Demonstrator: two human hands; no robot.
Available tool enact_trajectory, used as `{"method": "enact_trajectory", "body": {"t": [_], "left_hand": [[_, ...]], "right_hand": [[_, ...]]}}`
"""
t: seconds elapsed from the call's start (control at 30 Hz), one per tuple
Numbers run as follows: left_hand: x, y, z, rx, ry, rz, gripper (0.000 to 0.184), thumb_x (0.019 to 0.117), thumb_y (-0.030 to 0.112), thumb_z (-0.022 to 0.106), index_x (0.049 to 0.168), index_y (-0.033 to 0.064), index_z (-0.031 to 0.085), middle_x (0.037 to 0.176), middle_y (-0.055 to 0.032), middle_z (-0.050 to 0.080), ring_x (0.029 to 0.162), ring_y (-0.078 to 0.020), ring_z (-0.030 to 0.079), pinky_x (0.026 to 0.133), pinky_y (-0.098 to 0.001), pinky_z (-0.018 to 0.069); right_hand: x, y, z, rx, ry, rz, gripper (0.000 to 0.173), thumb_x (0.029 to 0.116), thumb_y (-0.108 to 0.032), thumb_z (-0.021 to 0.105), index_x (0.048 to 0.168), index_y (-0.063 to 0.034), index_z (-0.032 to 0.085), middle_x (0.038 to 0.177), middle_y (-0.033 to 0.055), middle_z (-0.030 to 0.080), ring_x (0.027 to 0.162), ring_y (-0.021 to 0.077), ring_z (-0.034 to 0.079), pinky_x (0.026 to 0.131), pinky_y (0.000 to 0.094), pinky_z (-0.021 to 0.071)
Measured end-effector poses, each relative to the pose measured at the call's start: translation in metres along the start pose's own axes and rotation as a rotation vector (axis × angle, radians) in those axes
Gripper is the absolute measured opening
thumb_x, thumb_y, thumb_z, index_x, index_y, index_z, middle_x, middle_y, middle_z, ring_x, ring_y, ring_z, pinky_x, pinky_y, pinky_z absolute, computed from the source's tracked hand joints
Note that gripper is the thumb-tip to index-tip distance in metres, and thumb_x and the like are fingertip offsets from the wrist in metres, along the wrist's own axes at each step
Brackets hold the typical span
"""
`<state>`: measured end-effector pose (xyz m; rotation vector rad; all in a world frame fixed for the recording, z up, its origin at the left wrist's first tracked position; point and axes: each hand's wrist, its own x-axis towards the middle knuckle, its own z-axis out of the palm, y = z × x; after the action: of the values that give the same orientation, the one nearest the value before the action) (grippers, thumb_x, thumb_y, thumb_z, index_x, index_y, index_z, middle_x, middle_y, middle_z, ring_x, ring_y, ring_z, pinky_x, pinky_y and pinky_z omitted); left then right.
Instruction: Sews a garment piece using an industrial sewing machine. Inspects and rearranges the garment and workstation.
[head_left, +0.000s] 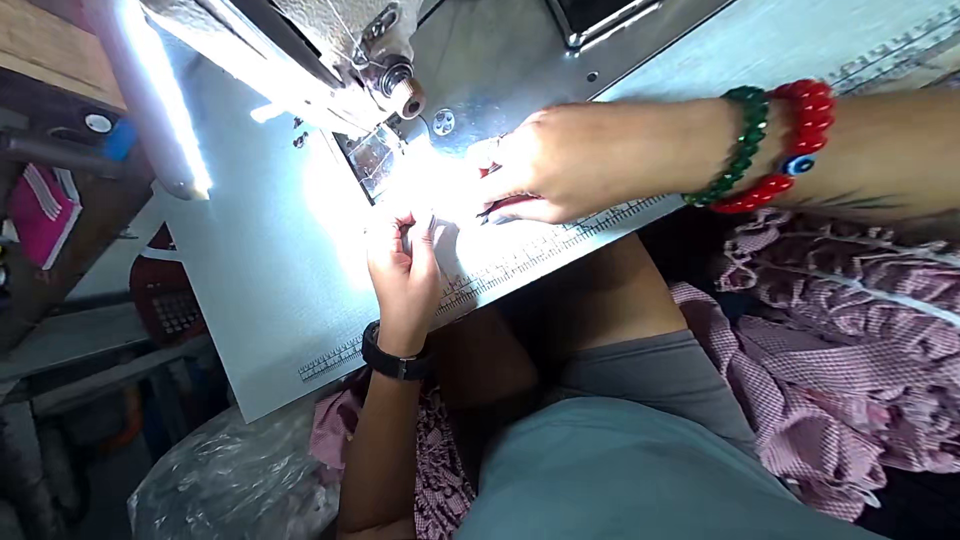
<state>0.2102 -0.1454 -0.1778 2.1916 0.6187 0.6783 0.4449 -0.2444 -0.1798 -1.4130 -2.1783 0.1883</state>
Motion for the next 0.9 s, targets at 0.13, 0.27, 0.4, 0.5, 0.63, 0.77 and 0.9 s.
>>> {"method": "enact_trajectory", "body": {"t": [0.13, 0.27, 0.4, 0.5, 0.63, 0.77, 0.9], "left_hand": [[0.004, -0.0016, 0.0014, -0.038, 0.009, 0.009, 0.007, 0.1042, 0.009, 0.056, 0.107, 0.0082, 0.062, 0.101, -0.0006, 0.063, 0.091, -0.0065, 0.061, 0.077, -0.0227, 0.0524], [0.0069, -0.0016, 0.0032, -0.05, 0.016, 0.003, 0.009, 0.104, 0.009, 0.057, 0.11, 0.0068, 0.063, 0.109, -0.0027, 0.066, 0.1, -0.0096, 0.064, 0.084, -0.0263, 0.0555], [0.0079, -0.0012, 0.0044, -0.064, 0.023, -0.022, 0.009, 0.1037, 0.008, 0.057, 0.109, 0.0059, 0.063, 0.111, -0.0036, 0.066, 0.101, -0.0109, 0.065, 0.085, -0.0269, 0.0565], [0.0082, -0.0024, 0.0043, -0.07, 0.026, -0.017, 0.008, 0.1033, 0.008, 0.058, 0.108, 0.0044, 0.063, 0.113, -0.0053, 0.066, 0.104, -0.0132, 0.065, 0.088, -0.0292, 0.0567], [0.0072, -0.0021, 0.0048, -0.059, 0.033, -0.026, 0.008, 0.103, 0.007, 0.058, 0.108, 0.0053, 0.063, 0.115, -0.0046, 0.064, 0.106, -0.0124, 0.064, 0.088, -0.028, 0.0565], [0.0064, -0.0015, 0.0043, -0.042, 0.037, -0.041, 0.008, 0.103, 0.008, 0.058, 0.108, 0.0051, 0.064, 0.115, -0.0045, 0.064, 0.109, -0.0132, 0.062, 0.091, -0.0295, 0.0545], [0.0059, -0.0012, 0.0039, -0.044, 0.032, -0.036, 0.008, 0.1033, 0.008, 0.057, 0.107, 0.0056, 0.064, 0.112, -0.0042, 0.063, 0.106, -0.0123, 0.061, 0.089, -0.0273, 0.0537]], "right_hand": [[0.0033, 0.0021, 0.0013, 0.012, 0.003, -0.059, 0.02, 0.0969, -0.023, 0.055, 0.093, -0.0141, 0.072, 0.083, 0.007, 0.063, 0.071, 0.0232, 0.064, 0.058, 0.0424, 0.0492], [0.0074, 0.002, 0.0004, -0.004, -0.016, -0.09, 0.02, 0.0974, -0.022, 0.053, 0.094, -0.0106, 0.069, 0.077, 0.0069, 0.061, 0.064, 0.0235, 0.062, 0.053, 0.0422, 0.0468], [0.0091, 0.0036, -0.0015, -0.021, -0.063, -0.071, 0.016, 0.0956, -0.022, 0.057, 0.086, -0.0116, 0.064, 0.071, 0.0034, 0.056, 0.06, 0.0205, 0.059, 0.05, 0.0401, 0.0439], [0.009, 0.0045, -0.0018, -0.015, -0.053, -0.092, 0.02, 0.0972, -0.023, 0.055, 0.086, -0.011, 0.067, 0.068, 0.0029, 0.055, 0.059, 0.0203, 0.059, 0.05, 0.0391, 0.0434], [0.0085, 0.0038, -0.0007, -0.008, -0.043, -0.101, 0.019, 0.0957, -0.019, 0.054, 0.089, -0.0099, 0.068, 0.067, 0.004, 0.054, 0.056, 0.0214, 0.057, 0.048, 0.0395, 0.0413], [0.0052, 0.009, -0.0013, 0.026, -0.036, -0.098, 0.022, 0.0975, -0.021, 0.05, 0.09, -0.0101, 0.067, 0.071, 0.0039, 0.058, 0.059, 0.0202, 0.058, 0.05, 0.0398, 0.0427], [0.0036, 0.0096, -0.0006, 0.02, -0.04, -0.07, 0.024, 0.0989, -0.023, 0.048, 0.095, -0.0093, 0.068, 0.087, 0.0072, 0.066, 0.068, 0.0227, 0.065, 0.055, 0.0427, 0.0485]]}}
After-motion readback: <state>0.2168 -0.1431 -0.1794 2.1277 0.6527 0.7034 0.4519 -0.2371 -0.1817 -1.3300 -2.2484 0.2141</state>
